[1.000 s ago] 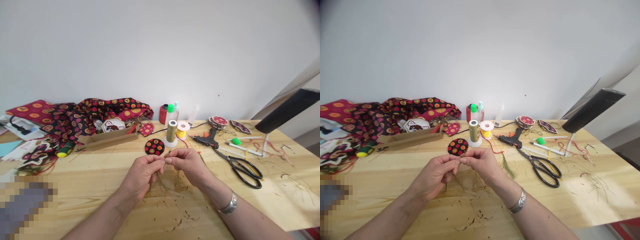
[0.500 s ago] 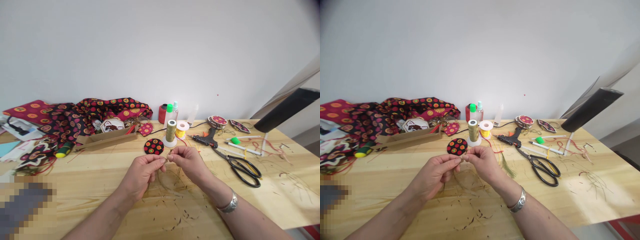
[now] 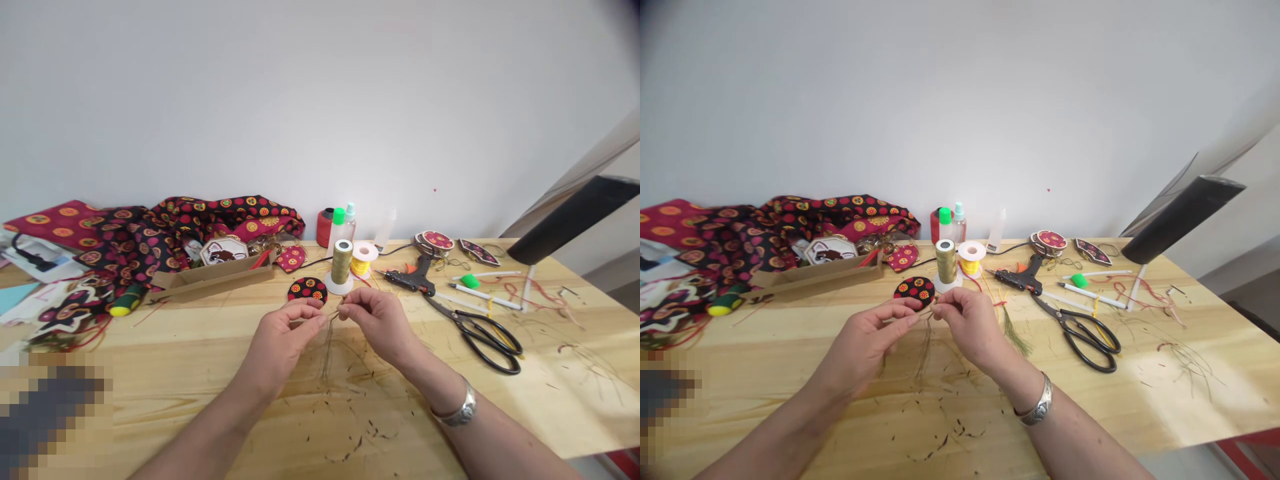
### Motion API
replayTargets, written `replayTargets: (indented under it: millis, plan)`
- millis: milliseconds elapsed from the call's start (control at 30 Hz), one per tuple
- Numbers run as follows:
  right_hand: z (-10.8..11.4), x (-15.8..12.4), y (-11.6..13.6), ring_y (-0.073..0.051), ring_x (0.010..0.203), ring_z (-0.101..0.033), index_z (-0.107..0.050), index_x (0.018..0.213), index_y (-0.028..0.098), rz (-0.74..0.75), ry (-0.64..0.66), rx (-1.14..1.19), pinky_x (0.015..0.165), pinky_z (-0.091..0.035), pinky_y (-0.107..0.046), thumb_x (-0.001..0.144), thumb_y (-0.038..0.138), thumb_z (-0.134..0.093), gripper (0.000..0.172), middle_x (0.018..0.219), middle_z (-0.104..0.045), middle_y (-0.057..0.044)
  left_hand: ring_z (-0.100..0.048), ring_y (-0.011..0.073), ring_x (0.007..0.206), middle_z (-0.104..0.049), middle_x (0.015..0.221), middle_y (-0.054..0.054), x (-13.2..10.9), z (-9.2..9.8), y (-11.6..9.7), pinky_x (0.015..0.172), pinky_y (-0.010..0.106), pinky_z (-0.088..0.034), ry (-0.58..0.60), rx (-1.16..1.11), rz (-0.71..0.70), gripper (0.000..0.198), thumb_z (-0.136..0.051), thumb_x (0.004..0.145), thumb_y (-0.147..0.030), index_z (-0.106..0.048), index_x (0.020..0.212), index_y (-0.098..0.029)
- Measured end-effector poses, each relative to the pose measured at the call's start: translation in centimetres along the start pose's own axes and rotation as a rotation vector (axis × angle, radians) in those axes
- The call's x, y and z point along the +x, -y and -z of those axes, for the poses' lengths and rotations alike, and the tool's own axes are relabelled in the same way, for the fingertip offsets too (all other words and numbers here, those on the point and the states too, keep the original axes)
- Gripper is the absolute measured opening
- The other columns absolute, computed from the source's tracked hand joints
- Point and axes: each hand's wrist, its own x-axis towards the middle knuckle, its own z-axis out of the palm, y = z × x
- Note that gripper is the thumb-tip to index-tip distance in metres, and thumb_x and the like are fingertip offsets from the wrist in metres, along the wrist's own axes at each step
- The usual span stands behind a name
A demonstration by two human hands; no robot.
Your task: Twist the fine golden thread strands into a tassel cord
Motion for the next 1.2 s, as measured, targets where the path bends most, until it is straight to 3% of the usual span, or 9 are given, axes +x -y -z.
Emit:
replayTargets:
  millis: [133,267,400,500,700,800,933,1033,1200]
  plan:
    - [-0.2,-0.1,0.0,-0.011,0.059,-0.052,-0.058,0.062,0.016,-0.013,-0.006,0.032,0.059,-0.041,-0.023,0.071,0.018,-0.056,0.010,0.061,-0.061,0.000,-0.057,0.0190,0.083,-0.057,0.115,0.008,-0.4,-0.2,-0.1,0.047,0.021,-0.034,0.142,-0.057,0.007,0.018,-0.061,0.069,-0.035,-0.066,0.070,-0.017]
    - [-0.3,-0.1,-0.1,-0.011,0.059,-0.053,-0.057,0.062,0.016,-0.053,0.013,0.140,0.059,-0.042,-0.023,0.071,0.021,-0.058,0.010,0.060,-0.060,0.000,-0.057,0.0188,0.077,-0.066,0.087,0.008,-0.5,-0.7,-0.2,0.050,0.022,-0.037,0.240,0.000,0.011,0.015,-0.061,0.068,-0.030,-0.065,0.062,-0.016]
    - [-0.3,-0.1,0.0,-0.009,0.054,-0.049,-0.056,0.061,0.015,-0.112,0.047,0.265,0.056,-0.040,-0.022,0.069,0.024,-0.060,0.013,0.058,-0.057,0.002,-0.054,0.0151,0.068,-0.062,0.071,0.002,-0.2,-0.9,0.3,0.060,0.024,-0.040,0.208,0.120,-0.128,0.011,-0.059,0.069,-0.026,-0.067,0.066,-0.018]
    - [-0.4,-0.2,0.2,-0.005,0.043,-0.036,-0.053,0.060,0.015,-0.194,0.067,0.359,0.044,-0.029,-0.019,0.069,0.028,-0.061,0.018,0.051,-0.051,0.004,-0.052,0.0142,0.066,-0.058,0.068,0.001,-0.1,-1.0,0.7,0.063,0.025,-0.039,0.162,0.212,-0.235,0.014,-0.056,0.071,-0.025,-0.068,0.067,-0.018]
    - [-0.6,-0.3,0.4,-0.003,0.039,-0.030,-0.048,0.061,0.016,-0.248,0.117,0.529,0.039,-0.020,-0.019,0.066,0.034,-0.064,0.025,0.050,-0.047,0.005,-0.050,0.0150,0.064,-0.056,0.064,0.001,-0.4,-0.9,0.5,0.062,0.025,-0.038,0.142,0.302,-0.242,0.017,-0.053,0.074,-0.027,-0.065,0.065,-0.019]
    - [-0.3,-0.2,0.6,-0.003,0.039,-0.029,-0.049,0.061,0.015,-0.241,0.103,0.524,0.039,-0.019,-0.019,0.065,0.033,-0.064,0.024,0.051,-0.047,0.005,-0.053,0.0195,0.080,-0.058,0.076,0.004,-0.3,-0.4,0.0,0.072,0.029,-0.038,-0.011,0.342,-0.215,0.023,-0.052,0.075,-0.033,-0.062,0.060,-0.019]
    - [0.0,-0.1,0.7,-0.004,0.040,-0.033,-0.051,0.060,0.015,-0.211,0.098,0.440,0.040,-0.022,-0.019,0.067,0.031,-0.063,0.021,0.052,-0.049,0.004,-0.038,0.0240,0.116,-0.048,0.121,0.006,-0.2,0.1,-0.3,0.098,0.033,-0.024,-0.361,0.326,-0.367,0.018,-0.052,0.077,-0.033,-0.061,0.068,-0.019]
    - [-0.1,-0.3,0.5,-0.004,0.041,-0.033,-0.052,0.061,0.015,-0.188,0.129,0.370,0.041,-0.024,-0.020,0.069,0.030,-0.062,0.019,0.053,-0.052,0.003,-0.037,0.0201,0.120,-0.044,0.130,0.004,-0.5,-0.1,-0.1,0.099,0.030,-0.026,-0.209,0.101,-0.375,0.017,-0.049,0.080,-0.030,-0.058,0.092,-0.021]
    - [-0.5,-0.6,0.5,-0.005,0.045,-0.038,-0.052,0.060,0.015,-0.149,0.156,0.319,0.044,-0.029,-0.020,0.069,0.026,-0.061,0.017,0.055,-0.053,0.003,-0.047,0.0190,0.111,-0.056,0.118,0.006,-0.7,-0.8,0.4,0.095,0.030,-0.033,0.122,-0.080,-0.188,0.034,-0.042,0.085,-0.033,-0.053,0.115,-0.021]
